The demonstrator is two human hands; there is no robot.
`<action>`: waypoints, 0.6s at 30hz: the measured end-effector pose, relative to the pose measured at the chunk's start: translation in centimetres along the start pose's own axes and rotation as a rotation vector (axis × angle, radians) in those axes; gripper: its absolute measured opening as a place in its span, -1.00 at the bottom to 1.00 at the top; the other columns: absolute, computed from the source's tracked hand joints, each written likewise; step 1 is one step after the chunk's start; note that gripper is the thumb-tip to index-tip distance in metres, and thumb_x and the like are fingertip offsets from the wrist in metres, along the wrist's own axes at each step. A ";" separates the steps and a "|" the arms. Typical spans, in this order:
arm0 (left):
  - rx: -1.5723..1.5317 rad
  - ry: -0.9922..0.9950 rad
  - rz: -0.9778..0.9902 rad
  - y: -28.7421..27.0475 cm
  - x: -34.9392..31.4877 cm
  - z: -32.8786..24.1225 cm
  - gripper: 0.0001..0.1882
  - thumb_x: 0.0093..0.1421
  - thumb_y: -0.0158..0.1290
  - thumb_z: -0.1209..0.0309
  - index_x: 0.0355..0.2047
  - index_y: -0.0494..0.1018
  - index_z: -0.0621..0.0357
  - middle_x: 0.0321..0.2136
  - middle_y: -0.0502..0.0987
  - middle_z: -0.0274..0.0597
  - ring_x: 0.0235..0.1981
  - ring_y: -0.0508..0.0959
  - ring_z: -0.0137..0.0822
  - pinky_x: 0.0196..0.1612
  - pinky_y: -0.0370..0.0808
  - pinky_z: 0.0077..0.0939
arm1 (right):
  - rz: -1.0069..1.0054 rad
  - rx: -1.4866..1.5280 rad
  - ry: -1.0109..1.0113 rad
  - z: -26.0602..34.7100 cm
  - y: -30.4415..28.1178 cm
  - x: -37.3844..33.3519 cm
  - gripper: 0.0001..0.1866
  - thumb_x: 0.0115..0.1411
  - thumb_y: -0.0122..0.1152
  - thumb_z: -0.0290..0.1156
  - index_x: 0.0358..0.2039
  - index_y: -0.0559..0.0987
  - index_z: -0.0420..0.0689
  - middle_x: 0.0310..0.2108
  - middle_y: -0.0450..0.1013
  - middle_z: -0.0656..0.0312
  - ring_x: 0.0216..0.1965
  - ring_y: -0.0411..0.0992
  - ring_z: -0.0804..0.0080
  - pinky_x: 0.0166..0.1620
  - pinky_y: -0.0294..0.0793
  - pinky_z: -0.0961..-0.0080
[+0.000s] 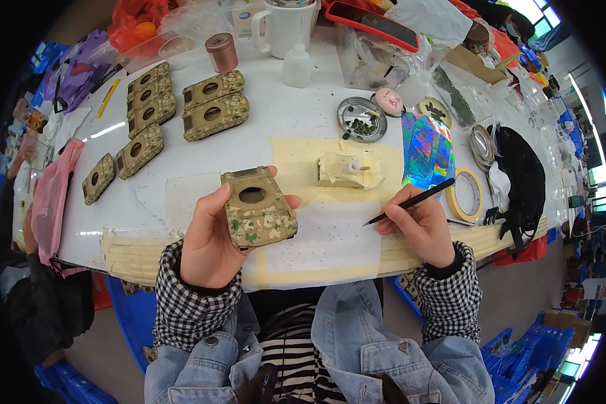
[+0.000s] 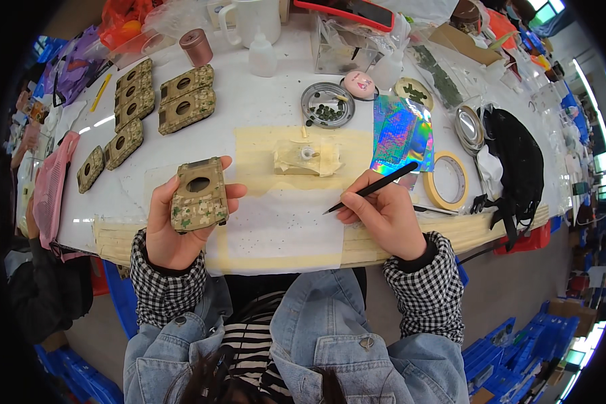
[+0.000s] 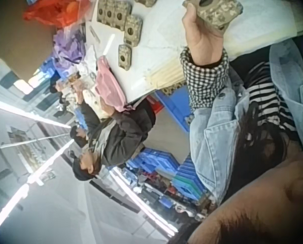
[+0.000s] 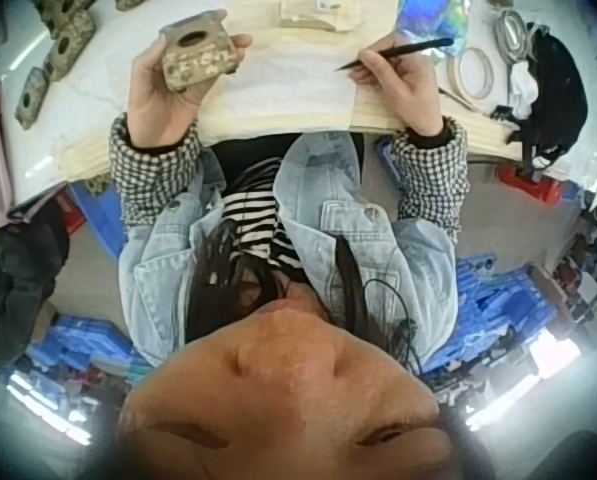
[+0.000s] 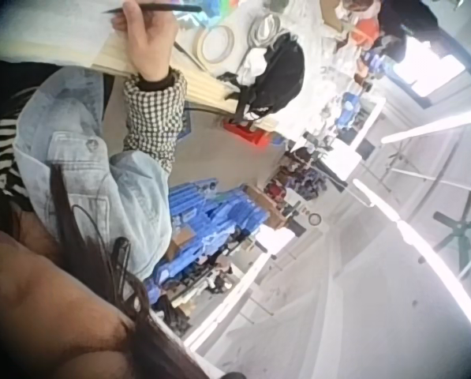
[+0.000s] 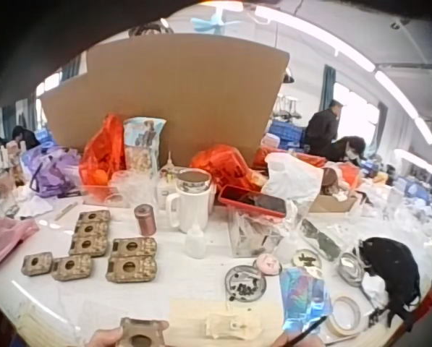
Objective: The recorder uses tweezers and a stylus to apply decorative elements and clean camouflage-patterned toy tank bodies at a factory workbench.
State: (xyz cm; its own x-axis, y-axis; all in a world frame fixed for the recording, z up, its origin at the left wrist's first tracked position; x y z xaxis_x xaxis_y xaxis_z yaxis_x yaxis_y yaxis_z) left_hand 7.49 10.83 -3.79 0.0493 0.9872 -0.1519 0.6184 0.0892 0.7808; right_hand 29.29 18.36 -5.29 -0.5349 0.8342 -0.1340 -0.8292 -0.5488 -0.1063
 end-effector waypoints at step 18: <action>0.006 -0.008 -0.011 -0.2 0.0 0.1 -0.43 0.31 -0.36 0.18 0.15 0.09 0.42 0.15 0.20 0.08 -0.03 0.46 -0.03 -0.01 0.52 -0.35 | 0.006 0.007 -0.002 0.0 0.0 0.0 -0.88 0.24 0.04 -0.48 -0.36 0.39 -0.27 -0.47 0.44 0.21 -0.43 0.51 0.54 -0.34 0.53 0.66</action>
Point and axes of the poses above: each hand's wrist, its own x-axis towards the middle knuckle, its own y-axis out of the palm, z = x × y, the point moved 10 cm from there along x, towards the middle knuckle
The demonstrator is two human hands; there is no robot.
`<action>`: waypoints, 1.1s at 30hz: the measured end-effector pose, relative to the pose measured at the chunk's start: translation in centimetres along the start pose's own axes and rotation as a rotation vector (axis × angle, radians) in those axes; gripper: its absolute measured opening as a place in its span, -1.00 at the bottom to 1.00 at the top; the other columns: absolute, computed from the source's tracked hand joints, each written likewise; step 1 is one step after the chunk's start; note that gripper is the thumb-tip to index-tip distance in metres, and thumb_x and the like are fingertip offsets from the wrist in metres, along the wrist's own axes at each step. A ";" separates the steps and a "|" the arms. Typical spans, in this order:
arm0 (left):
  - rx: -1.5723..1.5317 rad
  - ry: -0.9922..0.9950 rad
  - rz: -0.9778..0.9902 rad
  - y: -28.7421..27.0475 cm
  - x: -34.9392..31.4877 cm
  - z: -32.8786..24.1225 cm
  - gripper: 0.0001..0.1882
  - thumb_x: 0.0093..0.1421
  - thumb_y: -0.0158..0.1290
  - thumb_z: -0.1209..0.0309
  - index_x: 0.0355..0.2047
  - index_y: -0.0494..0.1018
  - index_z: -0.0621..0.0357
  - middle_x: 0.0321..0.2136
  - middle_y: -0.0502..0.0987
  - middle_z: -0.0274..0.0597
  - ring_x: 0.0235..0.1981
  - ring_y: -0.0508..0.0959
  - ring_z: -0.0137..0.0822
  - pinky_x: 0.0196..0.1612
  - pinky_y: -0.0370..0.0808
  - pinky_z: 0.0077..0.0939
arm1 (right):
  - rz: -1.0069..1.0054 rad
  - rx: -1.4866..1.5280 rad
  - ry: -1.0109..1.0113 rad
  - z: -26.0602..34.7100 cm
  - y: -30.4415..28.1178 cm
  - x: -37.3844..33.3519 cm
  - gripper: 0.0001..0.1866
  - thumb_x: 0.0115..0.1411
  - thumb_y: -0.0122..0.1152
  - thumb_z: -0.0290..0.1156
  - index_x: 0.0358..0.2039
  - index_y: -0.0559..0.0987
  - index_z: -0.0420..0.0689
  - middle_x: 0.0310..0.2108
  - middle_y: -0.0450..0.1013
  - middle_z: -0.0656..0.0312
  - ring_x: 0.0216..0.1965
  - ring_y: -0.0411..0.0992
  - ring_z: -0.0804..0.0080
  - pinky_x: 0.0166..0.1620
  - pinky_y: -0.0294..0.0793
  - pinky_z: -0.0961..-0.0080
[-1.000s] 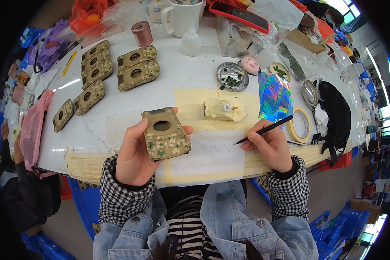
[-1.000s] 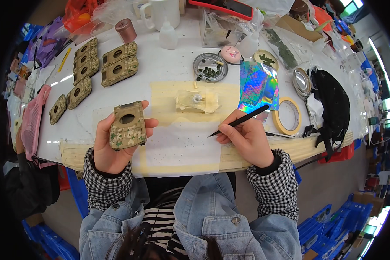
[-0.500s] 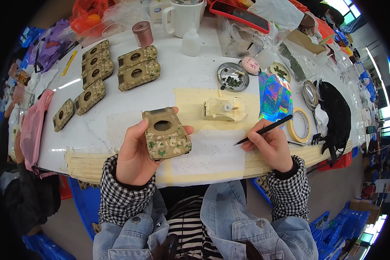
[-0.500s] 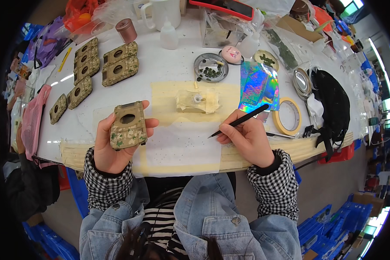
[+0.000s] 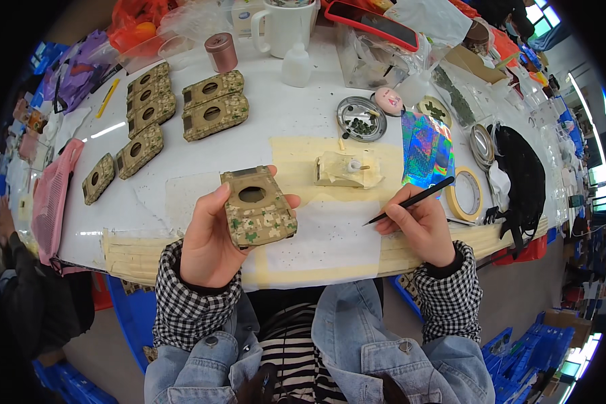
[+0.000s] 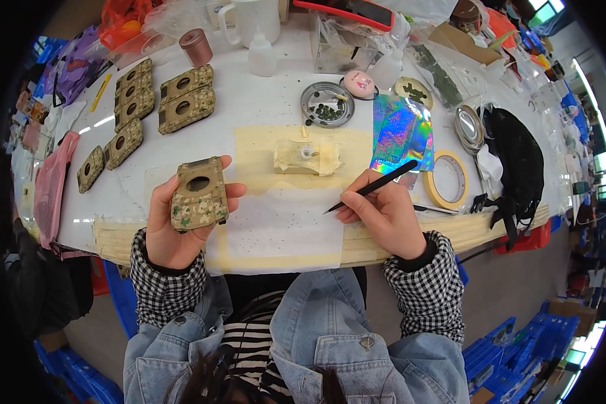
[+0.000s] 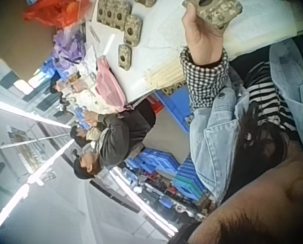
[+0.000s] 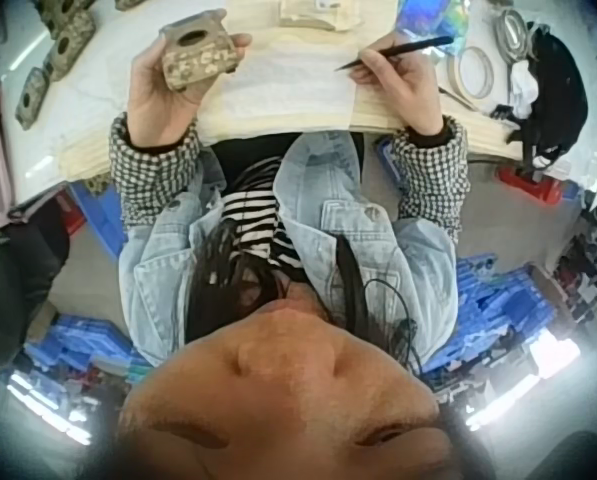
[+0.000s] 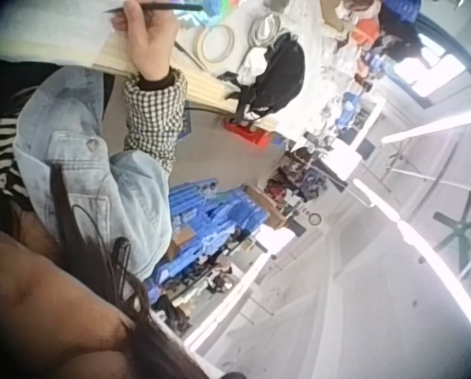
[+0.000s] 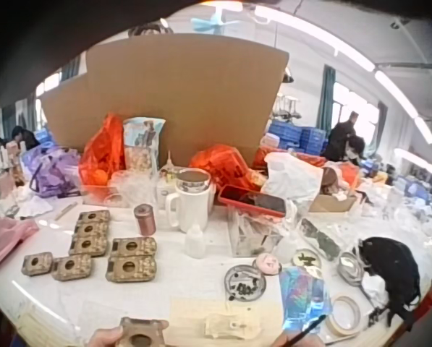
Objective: The recorder uses tweezers and a stylus to apply decorative elements and clean camouflage-patterned toy tank bodies at a factory workbench.
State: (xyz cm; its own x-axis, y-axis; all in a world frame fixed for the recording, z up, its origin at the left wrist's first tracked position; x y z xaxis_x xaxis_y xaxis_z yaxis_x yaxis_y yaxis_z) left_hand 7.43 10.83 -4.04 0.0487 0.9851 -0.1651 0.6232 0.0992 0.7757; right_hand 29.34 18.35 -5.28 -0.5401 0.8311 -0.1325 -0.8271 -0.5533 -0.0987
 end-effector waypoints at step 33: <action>0.021 -0.167 0.062 1.9 0.8 1.7 -0.41 0.34 -0.42 0.07 0.16 0.14 0.29 -0.04 0.41 0.18 -0.08 0.51 -0.19 -0.06 0.52 -0.52 | 0.034 0.043 -0.455 14.6 5.2 1.5 -0.89 0.22 0.07 -0.49 -0.36 0.42 -0.28 -0.46 0.43 0.24 -0.45 0.48 0.61 -0.41 0.47 0.74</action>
Point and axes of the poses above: each hand's wrist, its own x-axis towards the middle knuckle, its own y-axis out of the palm, z = x × y, the point moved 10 cm from there along x, towards the middle knuckle
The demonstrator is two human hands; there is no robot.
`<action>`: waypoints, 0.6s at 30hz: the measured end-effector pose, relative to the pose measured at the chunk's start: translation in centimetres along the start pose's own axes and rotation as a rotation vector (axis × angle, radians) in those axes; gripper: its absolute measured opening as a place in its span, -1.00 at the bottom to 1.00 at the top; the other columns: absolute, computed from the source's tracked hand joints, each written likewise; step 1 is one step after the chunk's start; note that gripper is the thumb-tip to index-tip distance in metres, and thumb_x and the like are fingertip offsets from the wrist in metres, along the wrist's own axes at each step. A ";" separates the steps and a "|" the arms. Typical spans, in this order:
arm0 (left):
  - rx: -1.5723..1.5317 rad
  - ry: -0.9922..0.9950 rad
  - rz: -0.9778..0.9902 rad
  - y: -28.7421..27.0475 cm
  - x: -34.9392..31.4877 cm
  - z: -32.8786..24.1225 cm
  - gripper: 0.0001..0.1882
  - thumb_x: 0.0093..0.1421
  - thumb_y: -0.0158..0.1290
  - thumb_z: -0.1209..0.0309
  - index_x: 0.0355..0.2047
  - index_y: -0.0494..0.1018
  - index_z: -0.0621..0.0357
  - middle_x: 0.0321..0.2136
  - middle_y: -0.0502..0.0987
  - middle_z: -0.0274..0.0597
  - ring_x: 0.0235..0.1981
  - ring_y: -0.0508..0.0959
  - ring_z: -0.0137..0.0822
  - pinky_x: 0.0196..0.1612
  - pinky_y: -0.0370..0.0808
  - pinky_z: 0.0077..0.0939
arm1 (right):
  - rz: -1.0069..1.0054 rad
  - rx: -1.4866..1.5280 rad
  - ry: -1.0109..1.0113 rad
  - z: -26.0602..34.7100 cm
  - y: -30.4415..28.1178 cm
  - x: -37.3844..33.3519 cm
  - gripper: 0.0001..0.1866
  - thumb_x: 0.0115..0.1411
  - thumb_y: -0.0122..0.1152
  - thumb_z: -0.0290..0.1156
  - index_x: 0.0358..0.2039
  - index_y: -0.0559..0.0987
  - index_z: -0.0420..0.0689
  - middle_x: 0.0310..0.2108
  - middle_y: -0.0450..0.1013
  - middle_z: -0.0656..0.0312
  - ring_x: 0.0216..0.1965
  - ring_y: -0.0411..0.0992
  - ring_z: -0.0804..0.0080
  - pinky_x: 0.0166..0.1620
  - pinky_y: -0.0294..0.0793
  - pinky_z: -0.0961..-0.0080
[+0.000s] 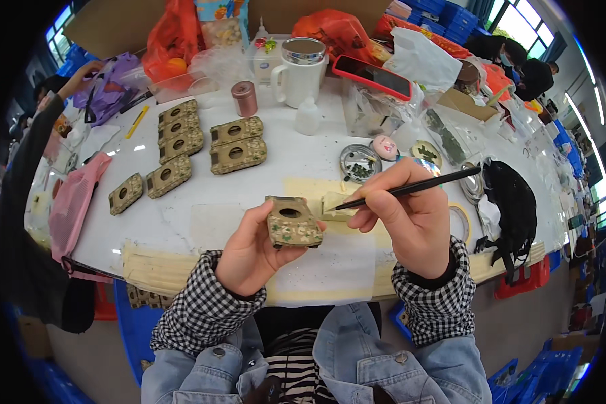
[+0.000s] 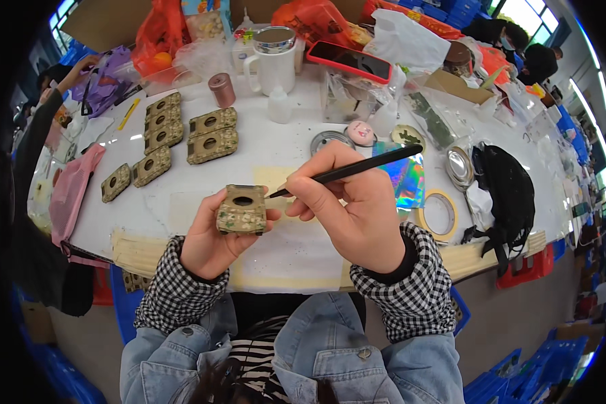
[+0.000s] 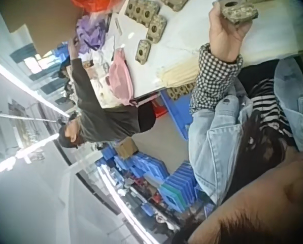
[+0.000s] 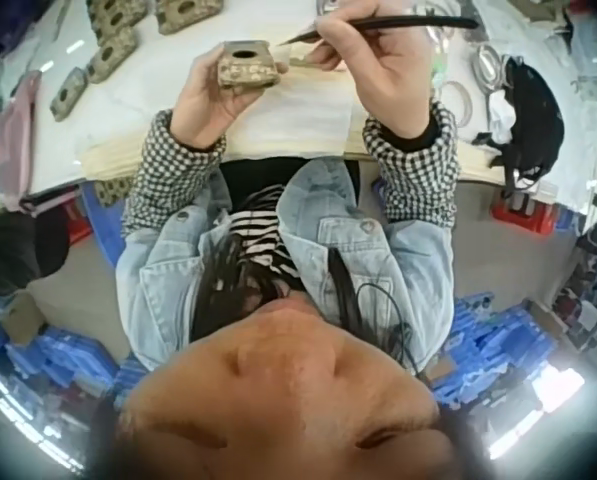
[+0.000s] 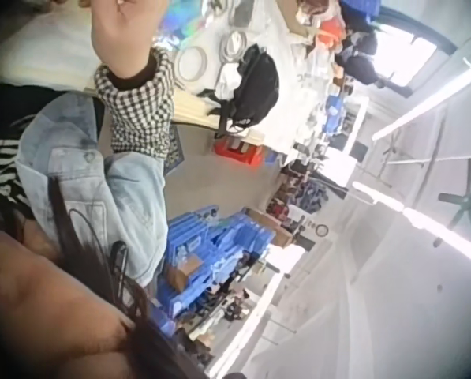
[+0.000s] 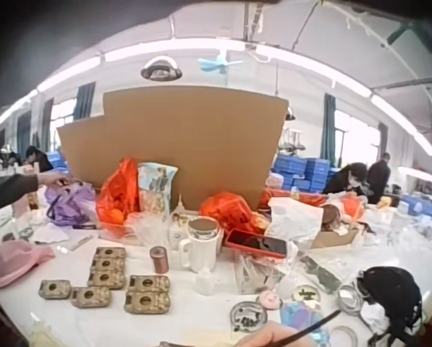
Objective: The recorder uses tweezers and a stylus to apply decorative elements and clean camouflage-patterned toy tank bodies at a factory workbench.
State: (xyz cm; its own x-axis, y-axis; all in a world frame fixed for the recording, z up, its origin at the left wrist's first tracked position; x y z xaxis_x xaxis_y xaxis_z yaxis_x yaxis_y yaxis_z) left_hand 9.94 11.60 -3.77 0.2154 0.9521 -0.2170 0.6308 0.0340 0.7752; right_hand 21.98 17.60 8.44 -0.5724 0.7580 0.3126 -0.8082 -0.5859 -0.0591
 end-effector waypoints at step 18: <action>0.040 -0.007 -0.057 -1.1 0.0 0.9 -0.43 0.33 -0.40 0.07 0.14 0.17 0.27 -0.07 0.44 -0.01 -0.09 0.50 -0.16 0.02 0.46 -0.38 | 0.101 0.016 -0.066 -1.7 2.9 -0.4 -0.89 0.19 0.11 -0.54 -0.38 0.45 -0.35 -0.46 0.43 0.18 -0.43 0.47 0.55 -0.35 0.49 0.67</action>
Point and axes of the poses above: each hand's wrist, its own x-axis towards the middle knuckle, its own y-axis out of the palm, z = x × y, the point moved 10 cm from there along x, towards the middle knuckle
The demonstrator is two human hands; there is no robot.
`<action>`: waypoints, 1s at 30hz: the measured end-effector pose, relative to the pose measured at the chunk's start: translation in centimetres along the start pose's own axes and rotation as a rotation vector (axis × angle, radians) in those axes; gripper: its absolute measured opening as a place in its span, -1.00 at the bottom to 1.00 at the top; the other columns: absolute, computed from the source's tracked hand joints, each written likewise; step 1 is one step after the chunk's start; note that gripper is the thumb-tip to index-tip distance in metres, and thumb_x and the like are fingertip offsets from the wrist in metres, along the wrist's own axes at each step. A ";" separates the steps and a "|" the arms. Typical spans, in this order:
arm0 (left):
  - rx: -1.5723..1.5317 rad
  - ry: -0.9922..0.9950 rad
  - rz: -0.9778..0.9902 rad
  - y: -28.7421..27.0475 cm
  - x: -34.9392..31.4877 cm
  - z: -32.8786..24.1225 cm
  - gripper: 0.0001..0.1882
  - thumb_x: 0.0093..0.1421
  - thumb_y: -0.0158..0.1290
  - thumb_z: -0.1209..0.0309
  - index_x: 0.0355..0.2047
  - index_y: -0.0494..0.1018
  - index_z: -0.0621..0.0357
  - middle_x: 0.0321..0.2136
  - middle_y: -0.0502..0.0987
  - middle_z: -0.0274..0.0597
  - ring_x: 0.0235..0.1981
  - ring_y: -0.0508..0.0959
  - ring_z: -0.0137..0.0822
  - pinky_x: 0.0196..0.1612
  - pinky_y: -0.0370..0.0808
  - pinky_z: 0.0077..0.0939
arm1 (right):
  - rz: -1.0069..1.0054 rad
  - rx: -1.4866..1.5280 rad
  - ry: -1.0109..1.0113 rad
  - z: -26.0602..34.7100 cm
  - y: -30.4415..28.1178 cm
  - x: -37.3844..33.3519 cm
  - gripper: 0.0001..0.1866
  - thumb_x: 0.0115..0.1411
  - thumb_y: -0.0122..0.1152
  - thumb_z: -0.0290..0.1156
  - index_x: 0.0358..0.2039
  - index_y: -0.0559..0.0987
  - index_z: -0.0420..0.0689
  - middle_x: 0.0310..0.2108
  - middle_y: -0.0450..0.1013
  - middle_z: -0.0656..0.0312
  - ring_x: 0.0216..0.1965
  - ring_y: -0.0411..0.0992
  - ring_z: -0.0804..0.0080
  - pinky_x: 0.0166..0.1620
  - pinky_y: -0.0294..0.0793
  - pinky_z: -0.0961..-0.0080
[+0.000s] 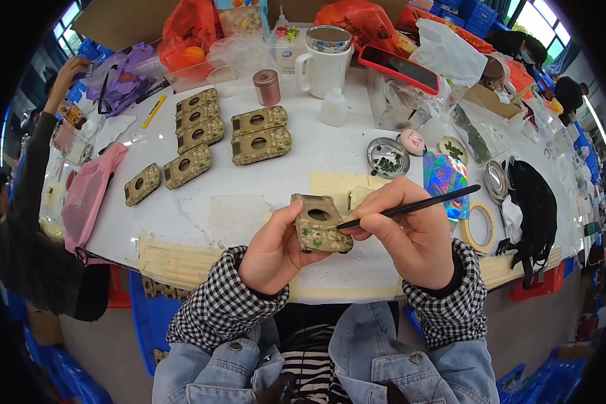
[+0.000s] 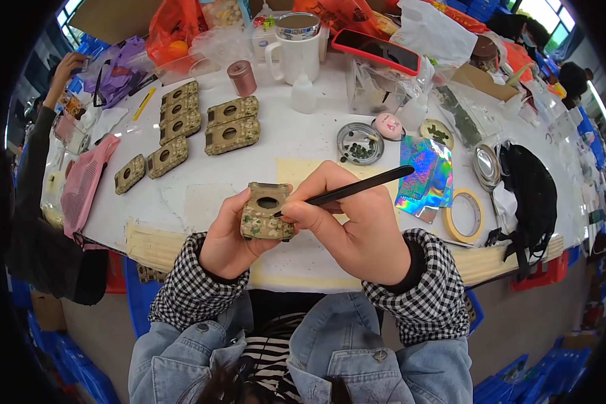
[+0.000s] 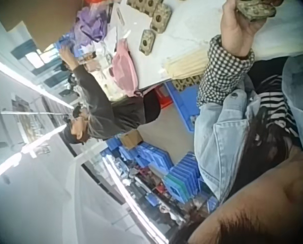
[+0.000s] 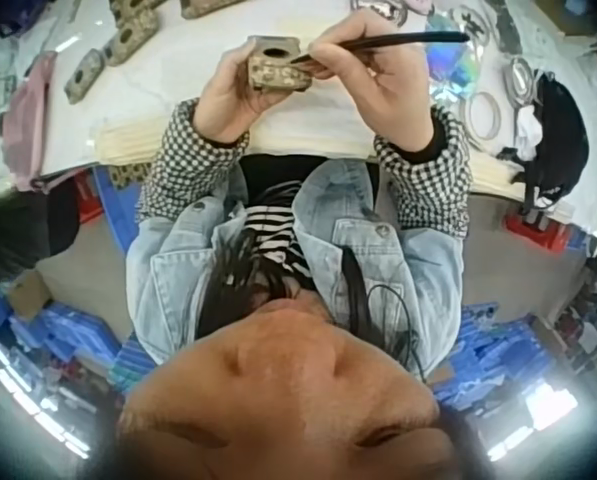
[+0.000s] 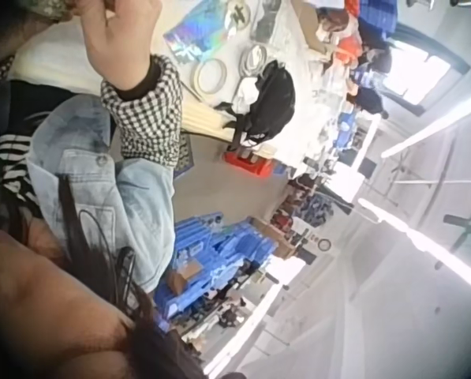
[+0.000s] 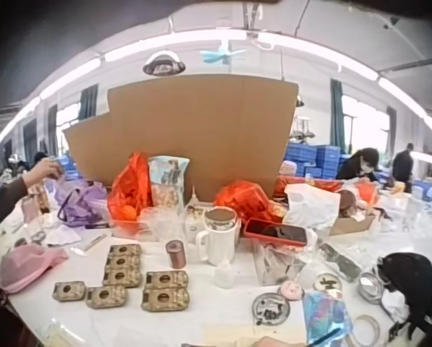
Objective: The recorder uses tweezers and a stylus to apply decorative elements and clean camouflage-patterned toy tank bodies at a factory workbench.
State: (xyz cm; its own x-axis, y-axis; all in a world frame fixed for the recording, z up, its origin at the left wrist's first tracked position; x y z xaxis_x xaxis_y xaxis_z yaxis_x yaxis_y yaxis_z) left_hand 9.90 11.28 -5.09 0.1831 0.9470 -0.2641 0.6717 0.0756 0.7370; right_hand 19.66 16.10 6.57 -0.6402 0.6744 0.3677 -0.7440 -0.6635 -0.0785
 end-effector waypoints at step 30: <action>0.023 0.000 0.017 0.4 -0.1 -0.2 -0.43 0.33 -0.40 0.08 0.15 0.16 0.28 -0.04 0.42 -0.01 -0.06 0.49 -0.17 0.04 0.45 -0.36 | -0.007 -0.146 -0.034 0.3 0.0 0.0 -0.91 0.13 0.19 -0.53 -0.41 0.49 -0.29 -0.52 0.42 0.25 -0.52 0.39 0.62 -0.45 0.37 0.70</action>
State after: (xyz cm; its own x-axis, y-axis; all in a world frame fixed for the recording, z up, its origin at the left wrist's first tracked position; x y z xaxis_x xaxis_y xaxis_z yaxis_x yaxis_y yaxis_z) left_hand 10.02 11.26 -4.64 0.1948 0.9481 -0.2511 0.6844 0.0520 0.7273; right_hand 19.75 15.98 6.82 -0.6300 0.6656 0.4001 -0.7699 -0.6029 -0.2093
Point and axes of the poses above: each hand's wrist, its own x-axis towards the middle knuckle, its own y-axis out of the palm, z = x × y, the point moved 10 cm from there along x, towards the middle knuckle
